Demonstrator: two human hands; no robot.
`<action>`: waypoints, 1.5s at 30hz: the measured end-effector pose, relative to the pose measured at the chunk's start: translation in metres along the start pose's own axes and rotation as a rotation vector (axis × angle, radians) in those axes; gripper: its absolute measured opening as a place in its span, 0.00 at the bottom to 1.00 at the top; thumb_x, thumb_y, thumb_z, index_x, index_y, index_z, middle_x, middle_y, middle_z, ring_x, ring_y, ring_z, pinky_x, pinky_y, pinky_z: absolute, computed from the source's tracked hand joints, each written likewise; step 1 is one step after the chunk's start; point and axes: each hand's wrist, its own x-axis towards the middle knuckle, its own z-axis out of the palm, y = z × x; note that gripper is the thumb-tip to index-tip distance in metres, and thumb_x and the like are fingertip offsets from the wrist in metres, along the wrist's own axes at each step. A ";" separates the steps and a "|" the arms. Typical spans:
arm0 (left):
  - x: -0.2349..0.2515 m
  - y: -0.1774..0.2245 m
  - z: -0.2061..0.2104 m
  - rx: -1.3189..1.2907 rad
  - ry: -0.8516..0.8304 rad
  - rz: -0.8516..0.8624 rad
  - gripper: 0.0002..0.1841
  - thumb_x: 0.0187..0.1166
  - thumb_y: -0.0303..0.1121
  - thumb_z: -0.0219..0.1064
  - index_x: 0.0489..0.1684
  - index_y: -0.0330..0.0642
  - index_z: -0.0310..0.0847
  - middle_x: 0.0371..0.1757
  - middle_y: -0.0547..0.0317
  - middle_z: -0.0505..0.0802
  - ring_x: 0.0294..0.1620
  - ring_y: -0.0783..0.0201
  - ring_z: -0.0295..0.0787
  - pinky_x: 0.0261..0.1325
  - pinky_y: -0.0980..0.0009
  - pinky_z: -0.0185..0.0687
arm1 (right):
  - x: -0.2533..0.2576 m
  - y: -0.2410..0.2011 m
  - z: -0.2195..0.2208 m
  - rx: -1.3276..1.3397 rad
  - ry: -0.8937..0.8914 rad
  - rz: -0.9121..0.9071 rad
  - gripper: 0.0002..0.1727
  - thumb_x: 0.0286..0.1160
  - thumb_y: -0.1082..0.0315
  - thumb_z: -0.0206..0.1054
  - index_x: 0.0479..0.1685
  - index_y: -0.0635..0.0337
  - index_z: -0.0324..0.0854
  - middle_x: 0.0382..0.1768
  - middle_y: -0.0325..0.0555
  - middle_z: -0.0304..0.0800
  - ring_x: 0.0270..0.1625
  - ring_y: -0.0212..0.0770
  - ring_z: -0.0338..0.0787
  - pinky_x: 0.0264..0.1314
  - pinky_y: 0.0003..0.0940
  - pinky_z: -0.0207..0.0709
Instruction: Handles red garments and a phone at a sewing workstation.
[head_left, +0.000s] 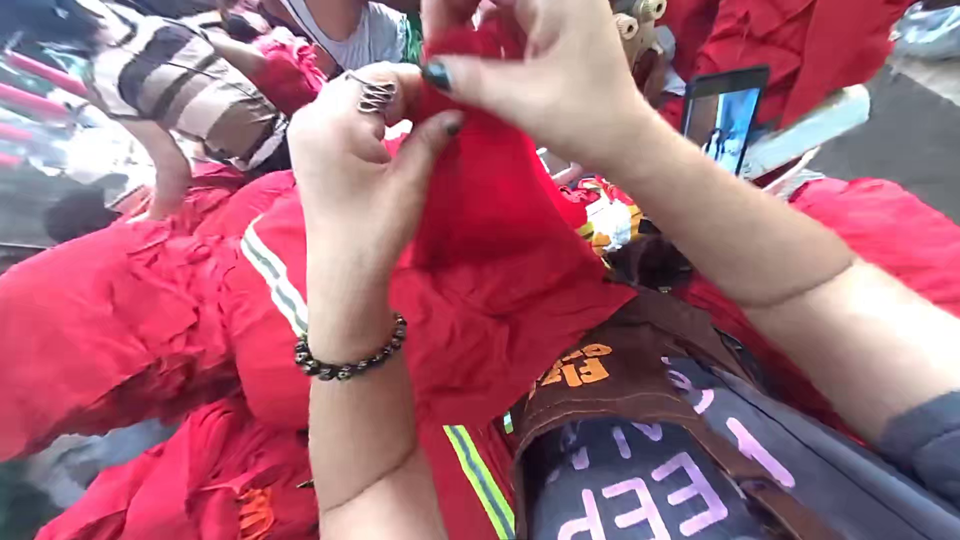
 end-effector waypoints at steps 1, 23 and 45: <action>0.001 -0.002 0.002 -0.038 0.004 0.028 0.12 0.80 0.31 0.70 0.54 0.32 0.86 0.52 0.60 0.94 0.55 0.78 0.89 0.66 0.75 0.83 | -0.015 0.005 -0.001 0.035 -0.058 0.021 0.15 0.70 0.72 0.74 0.54 0.70 0.83 0.48 0.48 0.90 0.51 0.31 0.89 0.56 0.28 0.86; -0.029 -0.105 0.095 -0.391 -0.265 -0.260 0.02 0.74 0.26 0.72 0.36 0.36 0.89 0.42 0.64 0.93 0.45 0.80 0.88 0.54 0.79 0.85 | -0.176 0.094 0.004 0.214 -0.156 0.623 0.17 0.77 0.73 0.69 0.61 0.71 0.78 0.50 0.50 0.90 0.49 0.32 0.91 0.55 0.31 0.89; -0.049 -0.099 0.141 0.057 -0.071 -0.516 0.15 0.79 0.44 0.69 0.40 0.39 0.90 0.48 0.50 0.93 0.52 0.57 0.88 0.58 0.48 0.77 | -0.257 0.061 -0.140 -0.138 0.322 0.807 0.64 0.48 0.82 0.78 0.94 0.58 0.42 0.71 0.56 0.79 0.67 0.43 0.86 0.63 0.38 0.86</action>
